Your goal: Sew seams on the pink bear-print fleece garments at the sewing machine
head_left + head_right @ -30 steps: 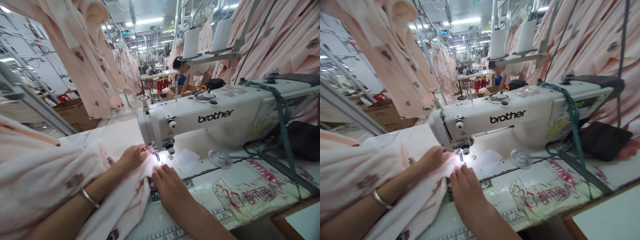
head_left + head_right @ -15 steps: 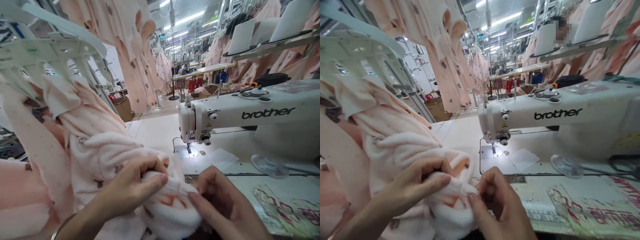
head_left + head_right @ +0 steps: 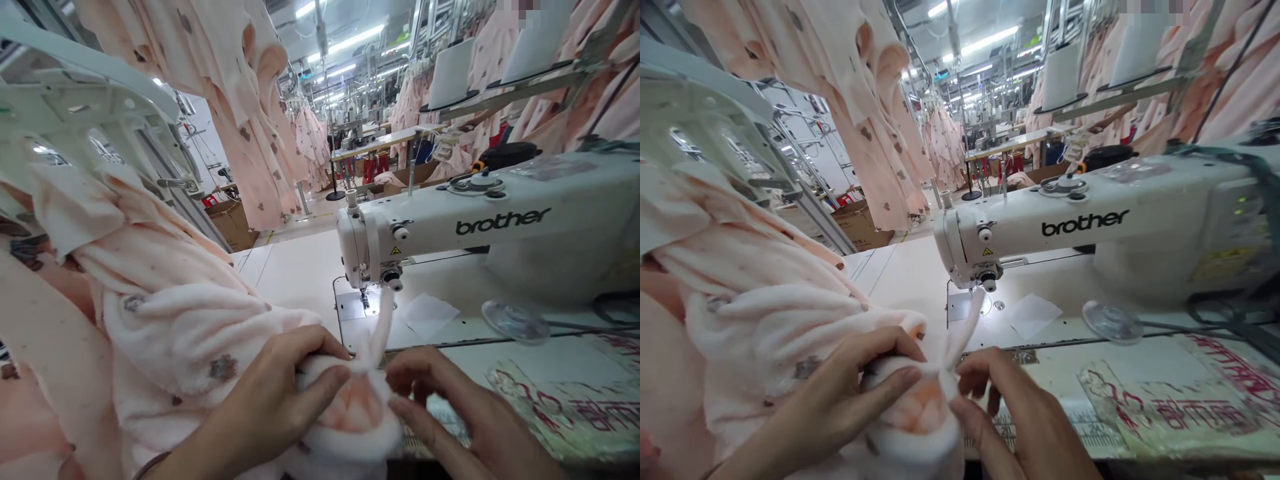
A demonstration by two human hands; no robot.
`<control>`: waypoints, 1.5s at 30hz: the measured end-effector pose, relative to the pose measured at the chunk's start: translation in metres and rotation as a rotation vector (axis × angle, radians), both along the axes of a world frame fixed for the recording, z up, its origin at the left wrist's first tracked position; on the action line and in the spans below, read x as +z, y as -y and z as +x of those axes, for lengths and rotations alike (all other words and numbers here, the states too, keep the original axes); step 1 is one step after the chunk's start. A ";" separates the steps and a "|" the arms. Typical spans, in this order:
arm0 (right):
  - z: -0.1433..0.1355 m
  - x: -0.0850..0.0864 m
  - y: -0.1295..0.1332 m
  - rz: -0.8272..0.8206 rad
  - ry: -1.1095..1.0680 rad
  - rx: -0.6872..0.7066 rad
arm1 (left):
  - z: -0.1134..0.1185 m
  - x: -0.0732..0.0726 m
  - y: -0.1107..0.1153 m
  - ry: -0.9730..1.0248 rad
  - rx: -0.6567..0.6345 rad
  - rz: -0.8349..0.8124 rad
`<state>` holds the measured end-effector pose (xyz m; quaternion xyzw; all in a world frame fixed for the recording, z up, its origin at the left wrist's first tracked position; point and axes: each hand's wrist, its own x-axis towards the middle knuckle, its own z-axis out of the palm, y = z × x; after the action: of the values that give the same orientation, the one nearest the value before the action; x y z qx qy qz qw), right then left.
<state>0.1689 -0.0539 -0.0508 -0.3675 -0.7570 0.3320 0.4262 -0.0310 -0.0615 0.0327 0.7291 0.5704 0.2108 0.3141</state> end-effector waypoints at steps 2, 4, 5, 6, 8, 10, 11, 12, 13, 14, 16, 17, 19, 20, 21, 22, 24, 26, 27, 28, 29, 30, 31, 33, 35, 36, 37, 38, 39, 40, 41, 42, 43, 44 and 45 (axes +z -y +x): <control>0.009 0.010 -0.006 0.414 0.181 -0.125 | 0.007 -0.001 -0.003 -0.029 -0.078 0.038; 0.017 0.019 -0.011 0.576 0.301 -0.087 | 0.014 -0.003 -0.010 -0.039 -0.198 0.061; 0.020 0.022 -0.013 0.502 0.332 -0.025 | 0.015 -0.006 -0.016 -0.034 -0.263 0.069; 0.022 0.023 -0.015 0.339 0.339 0.030 | 0.015 -0.011 -0.024 -0.026 -0.325 0.069; 0.024 0.019 -0.017 -0.122 0.312 0.086 | 0.008 -0.027 -0.047 -0.029 -0.414 0.050; 0.023 0.007 -0.020 -0.546 0.244 0.093 | -0.006 -0.049 -0.077 -0.140 -0.419 0.074; 0.022 -0.001 -0.020 -0.698 0.198 0.103 | -0.014 -0.059 -0.092 -0.239 -0.385 0.130; 0.021 -0.008 -0.021 -0.800 0.142 0.112 | -0.019 -0.067 -0.105 -0.339 -0.345 0.207; 0.019 -0.014 -0.021 -0.862 0.086 0.122 | -0.022 -0.071 -0.114 -0.388 -0.313 0.244; 0.017 -0.019 -0.020 -0.894 0.033 0.132 | -0.021 -0.072 -0.119 -0.422 -0.287 0.285; 0.013 -0.023 -0.018 -0.902 -0.043 0.126 | -0.009 -0.062 -0.114 -0.396 -0.285 0.290; 0.012 -0.023 -0.017 -0.899 -0.062 0.108 | 0.001 -0.054 -0.106 -0.372 -0.307 0.280; 0.011 -0.019 -0.015 -0.881 -0.060 0.050 | 0.022 -0.039 -0.083 -0.297 -0.411 0.161; 0.011 -0.017 -0.014 -0.864 -0.049 0.018 | 0.031 -0.034 -0.072 -0.299 -0.462 0.100; 0.012 -0.015 -0.013 -0.846 -0.034 -0.013 | 0.038 -0.032 -0.062 -0.306 -0.497 0.041; 0.013 -0.014 -0.013 -0.829 -0.017 -0.045 | 0.042 -0.033 -0.056 -0.319 -0.509 -0.002; 0.016 -0.014 -0.013 -0.796 0.019 -0.109 | 0.044 -0.041 -0.051 -0.306 -0.468 -0.056; 0.018 -0.015 -0.013 -0.770 0.047 -0.130 | 0.042 -0.050 -0.053 -0.221 -0.385 -0.120; 0.019 -0.015 -0.013 -0.753 0.060 -0.122 | 0.040 -0.054 -0.056 -0.164 -0.345 -0.167; 0.020 -0.015 -0.014 -0.735 0.071 -0.108 | 0.038 -0.056 -0.058 -0.113 -0.312 -0.220; 0.020 -0.014 -0.015 -0.717 0.084 -0.094 | 0.037 -0.057 -0.060 -0.074 -0.287 -0.274; 0.020 -0.013 -0.016 -0.695 0.098 -0.083 | 0.036 -0.058 -0.061 -0.047 -0.270 -0.316; 0.019 -0.013 -0.018 -0.674 0.111 -0.080 | 0.034 -0.058 -0.063 -0.031 -0.260 -0.342; 0.018 -0.012 -0.024 -0.640 0.109 -0.061 | 0.031 -0.058 -0.067 -0.016 -0.243 -0.353; 0.015 -0.011 -0.036 -0.627 0.072 -0.001 | 0.026 -0.059 -0.074 0.012 -0.223 -0.348; 0.014 -0.011 -0.043 -0.636 0.052 0.040 | 0.022 -0.061 -0.079 0.034 -0.219 -0.343; 0.012 -0.011 -0.052 -0.660 0.034 0.086 | 0.019 -0.063 -0.085 0.059 -0.220 -0.337; 0.010 -0.012 -0.062 -0.695 0.030 0.130 | 0.015 -0.066 -0.092 0.079 -0.222 -0.329; 0.008 -0.012 -0.072 -0.734 0.043 0.159 | 0.011 -0.070 -0.100 0.091 -0.218 -0.322; 0.006 -0.013 -0.082 -0.768 0.071 0.173 | 0.008 -0.073 -0.107 0.091 -0.202 -0.318; 0.003 -0.015 -0.093 -0.790 0.112 0.176 | 0.005 -0.078 -0.114 0.080 -0.172 -0.325; 0.000 -0.017 -0.103 -0.795 0.160 0.165 | 0.003 -0.082 -0.121 0.060 -0.131 -0.348; -0.002 -0.020 -0.113 -0.781 0.212 0.135 | 0.003 -0.086 -0.127 0.037 -0.090 -0.378; -0.005 -0.023 -0.121 -0.757 0.259 0.102 | 0.003 -0.089 -0.132 0.008 -0.050 -0.407; -0.007 -0.027 -0.129 -0.729 0.295 0.067 | 0.005 -0.092 -0.136 -0.023 -0.018 -0.426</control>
<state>0.1624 0.0750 -0.0777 -0.5135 -0.6542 0.5365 0.1434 -0.0262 0.0745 -0.0594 0.6536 0.5990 0.0741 0.4566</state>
